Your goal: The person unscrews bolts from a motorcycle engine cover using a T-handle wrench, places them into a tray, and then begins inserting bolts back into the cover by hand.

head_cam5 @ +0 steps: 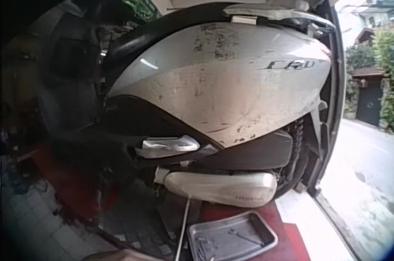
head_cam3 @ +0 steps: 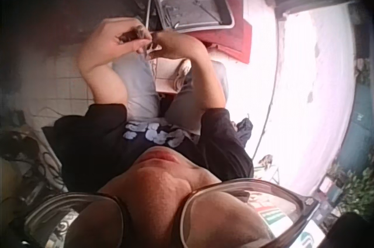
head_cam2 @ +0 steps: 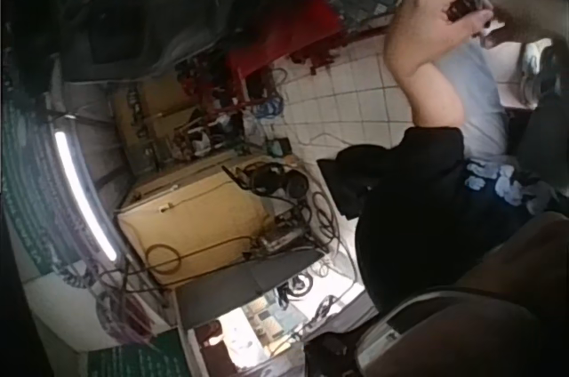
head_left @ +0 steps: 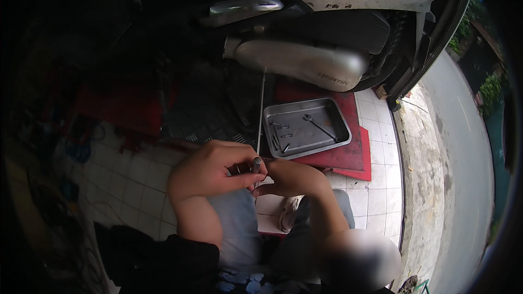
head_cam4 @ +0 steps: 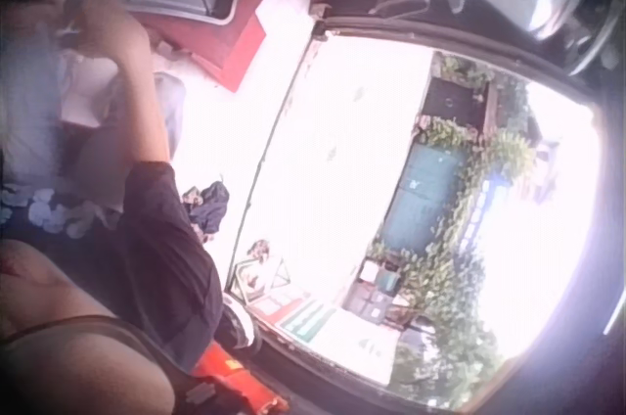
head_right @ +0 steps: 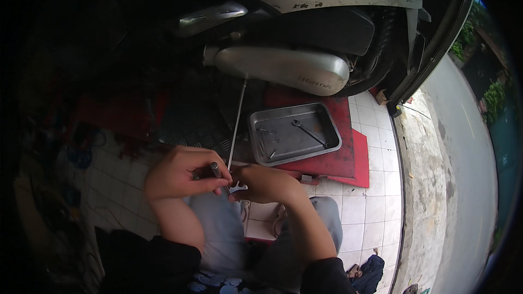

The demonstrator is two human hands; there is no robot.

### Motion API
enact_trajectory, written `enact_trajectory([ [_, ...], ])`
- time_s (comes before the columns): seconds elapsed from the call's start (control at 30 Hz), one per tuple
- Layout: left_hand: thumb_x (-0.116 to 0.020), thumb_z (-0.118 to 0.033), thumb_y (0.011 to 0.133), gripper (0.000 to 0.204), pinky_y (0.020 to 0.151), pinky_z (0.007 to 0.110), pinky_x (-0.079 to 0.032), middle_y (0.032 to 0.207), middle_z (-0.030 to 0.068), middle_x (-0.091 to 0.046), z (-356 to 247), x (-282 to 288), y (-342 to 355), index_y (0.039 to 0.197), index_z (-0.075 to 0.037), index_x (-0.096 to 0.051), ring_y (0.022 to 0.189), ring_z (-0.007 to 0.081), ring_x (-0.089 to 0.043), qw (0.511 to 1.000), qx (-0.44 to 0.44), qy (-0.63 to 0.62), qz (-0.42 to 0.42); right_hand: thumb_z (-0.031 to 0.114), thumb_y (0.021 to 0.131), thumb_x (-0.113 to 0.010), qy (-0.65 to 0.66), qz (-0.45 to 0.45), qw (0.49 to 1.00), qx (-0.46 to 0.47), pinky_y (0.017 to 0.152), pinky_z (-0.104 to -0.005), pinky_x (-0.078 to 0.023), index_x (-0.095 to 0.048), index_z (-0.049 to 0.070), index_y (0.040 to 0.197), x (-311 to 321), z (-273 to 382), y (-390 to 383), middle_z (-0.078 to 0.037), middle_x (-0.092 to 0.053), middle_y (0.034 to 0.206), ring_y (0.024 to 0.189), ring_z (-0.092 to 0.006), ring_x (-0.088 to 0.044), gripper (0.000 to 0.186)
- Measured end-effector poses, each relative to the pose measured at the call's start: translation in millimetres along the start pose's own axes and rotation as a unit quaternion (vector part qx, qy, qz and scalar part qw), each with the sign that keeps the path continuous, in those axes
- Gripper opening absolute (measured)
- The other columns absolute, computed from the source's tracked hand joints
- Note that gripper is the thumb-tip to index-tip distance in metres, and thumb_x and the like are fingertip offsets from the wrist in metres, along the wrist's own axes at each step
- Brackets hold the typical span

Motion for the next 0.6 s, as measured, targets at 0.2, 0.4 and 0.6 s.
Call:
enact_trajectory([
  [0.2,-0.065,-0.003,0.091,0.007,0.067,0.026,-0.056,0.091,0.0098,-0.068,19,-7,-17,0.096,0.001,-0.063,0.078,0.0155,-0.07,0.993,0.056,-0.104,-0.029,0.018,0.092,-0.064,0.009,-0.039,0.999,0.024,0.081,-0.0369,-0.05,-0.067,0.002,0.1,-13,0,-6,-0.012,-0.069,0.097,0.09,-0.0274,-0.067,0.019],
  [0.4,-0.063,-0.016,0.095,0.019,0.071,0.026,-0.055,0.099,0.0112,-0.069,32,-16,-44,0.105,0.0,-0.059,0.082,0.0157,-0.069,0.963,0.008,-0.171,-0.206,0.029,0.1,-0.055,0.369,-0.203,0.907,-0.011,0.074,-0.0309,-0.052,-0.055,-0.001,0.104,-56,-25,-46,-0.011,-0.063,0.095,0.082,-0.0168,-0.062,0.03],
  [0.6,-0.06,-0.018,0.097,0.019,0.071,0.024,-0.055,0.099,0.0102,-0.068,55,-41,-53,0.103,0.0,-0.059,0.082,0.0146,-0.069,0.908,-0.046,-0.232,-0.346,0.026,0.096,-0.062,0.793,-0.33,0.499,0.115,0.08,-0.0256,-0.048,-0.058,0.008,0.101,-102,-3,-38,-0.001,-0.064,0.091,0.083,-0.0111,-0.06,0.019],
])
Point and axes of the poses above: each hand's wrist, its own y-axis towards the middle knuckle, its own x-axis out of the back of the hand, z = x × y, the point moved 4 cm from there along y, towards the middle knuckle
